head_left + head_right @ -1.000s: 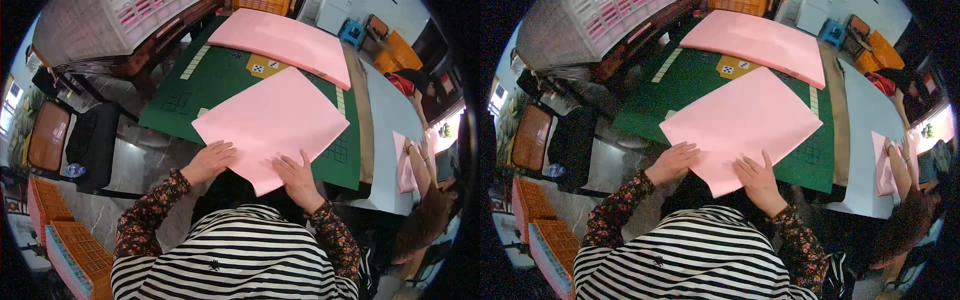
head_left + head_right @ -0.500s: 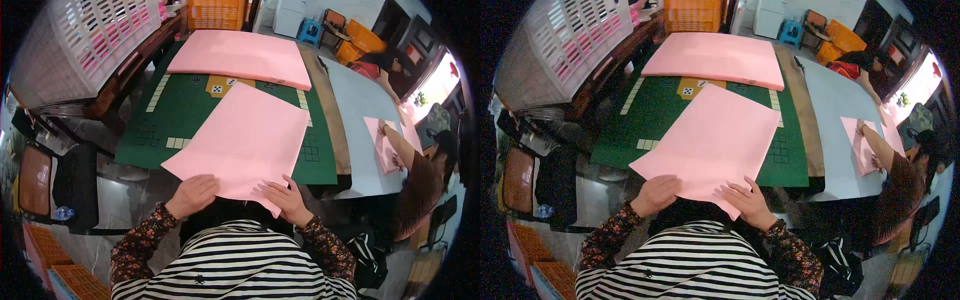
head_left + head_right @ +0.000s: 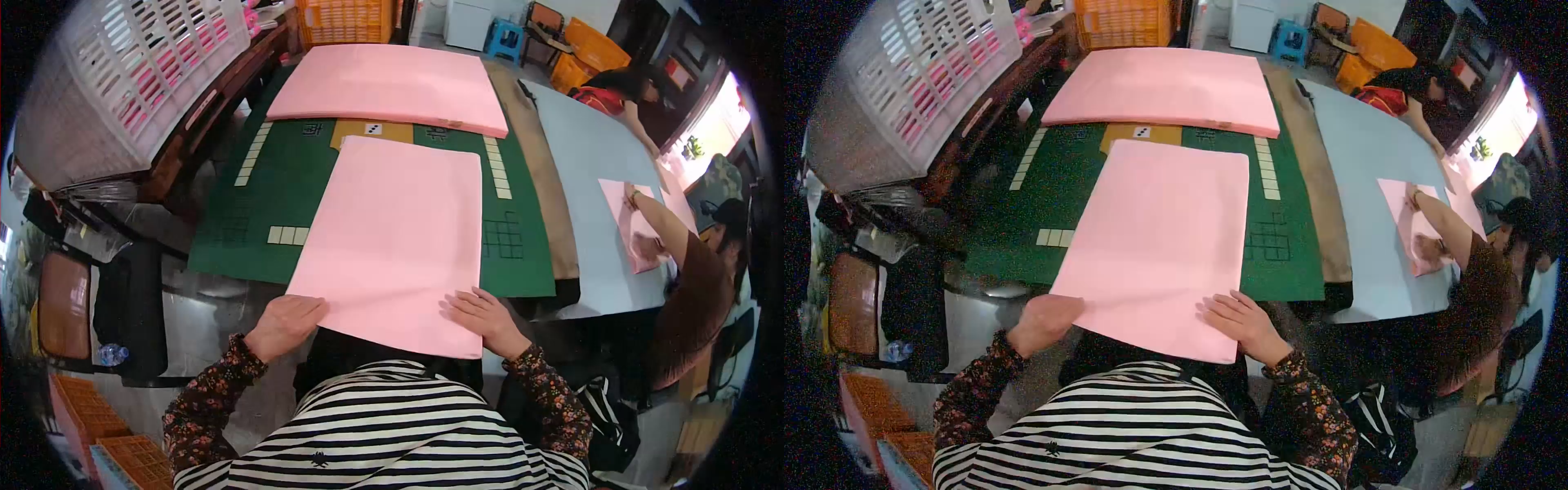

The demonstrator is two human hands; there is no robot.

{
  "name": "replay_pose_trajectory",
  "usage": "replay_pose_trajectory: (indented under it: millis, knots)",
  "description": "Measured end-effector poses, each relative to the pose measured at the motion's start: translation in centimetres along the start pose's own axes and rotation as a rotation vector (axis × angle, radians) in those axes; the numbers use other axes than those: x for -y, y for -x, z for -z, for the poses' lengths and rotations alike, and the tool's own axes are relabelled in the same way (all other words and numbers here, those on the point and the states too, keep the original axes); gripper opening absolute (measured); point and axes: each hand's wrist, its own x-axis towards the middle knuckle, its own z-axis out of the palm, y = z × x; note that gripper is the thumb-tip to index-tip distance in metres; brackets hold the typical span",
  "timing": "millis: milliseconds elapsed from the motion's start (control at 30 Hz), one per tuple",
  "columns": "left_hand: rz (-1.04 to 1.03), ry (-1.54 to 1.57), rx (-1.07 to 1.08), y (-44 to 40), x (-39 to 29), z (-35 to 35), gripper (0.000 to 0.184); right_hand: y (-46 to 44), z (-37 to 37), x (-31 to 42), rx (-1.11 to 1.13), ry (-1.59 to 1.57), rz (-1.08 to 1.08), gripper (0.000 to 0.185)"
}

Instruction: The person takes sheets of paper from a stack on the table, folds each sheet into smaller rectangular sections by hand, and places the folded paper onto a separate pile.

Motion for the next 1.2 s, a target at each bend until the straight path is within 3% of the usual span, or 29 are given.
replay_pose_trajectory:
  millis: [167, 233, 300, 367, 433, 500, 600, 667, 767, 900, 1100, 1200]
  knots:
    - [-0.021, 0.175, 0.3, 0.2, 1.3, 0.0, 0.028, 0.6, 0.0, 0.0, 0.017, -0.177, 0.016, 0.045]
    - [-0.125, 0.329, 0.405, -1.0, 1.6, 0.4, 0.035, 1.0, -0.3, -0.4, 0.04, -0.177, -0.018, 0.046]
    - [-0.036, 0.409, 0.476, -3.3, 2.0, 0.7, 0.041, 1.2, -0.8, -0.8, 0.004, -0.207, 0.003, 0.049]
    - [-0.026, 0.432, 0.405, -10.1, 1.8, 1.7, 0.046, 1.1, -0.7, -0.6, -0.005, -0.258, -0.023, 0.05]
    - [-0.205, 0.266, 0.364, -16.1, 2.7, -1.1, 0.049, 0.5, 0.0, -0.9, -0.005, -0.298, -0.038, 0.05]
    - [-0.347, 0.208, 0.297, -21.1, 3.8, -6.0, 0.048, 0.4, 0.3, -0.9, 0.001, -0.321, -0.043, 0.039]
    - [-0.463, 0.287, 0.335, -26.4, 3.8, -10.6, 0.047, 0.3, 0.8, -1.2, 0.021, -0.345, -0.072, 0.039]
    - [-0.693, 0.302, 0.342, -28.1, 2.6, -12.4, 0.049, 0.3, 1.6, -1.1, 0.029, -0.382, -0.102, 0.039]
    - [-0.656, 0.287, 0.333, -27.1, 2.7, -16.1, 0.053, 0.7, 1.9, -1.3, 0.042, -0.381, -0.123, 0.04]
    - [-0.701, 0.156, 0.425, -28.2, 2.5, -13.4, 0.057, 0.7, 2.6, -1.5, 0.054, -0.406, -0.1, 0.049]
    - [-0.557, 0.126, 0.249, -28.8, 3.7, -14.6, 0.058, 0.2, 2.9, -1.6, 0.067, -0.424, -0.109, 0.059]
    - [-0.593, 0.236, 0.315, -27.7, 2.4, -16.2, 0.057, 0.2, 2.9, -1.6, 0.092, -0.434, -0.129, 0.06]
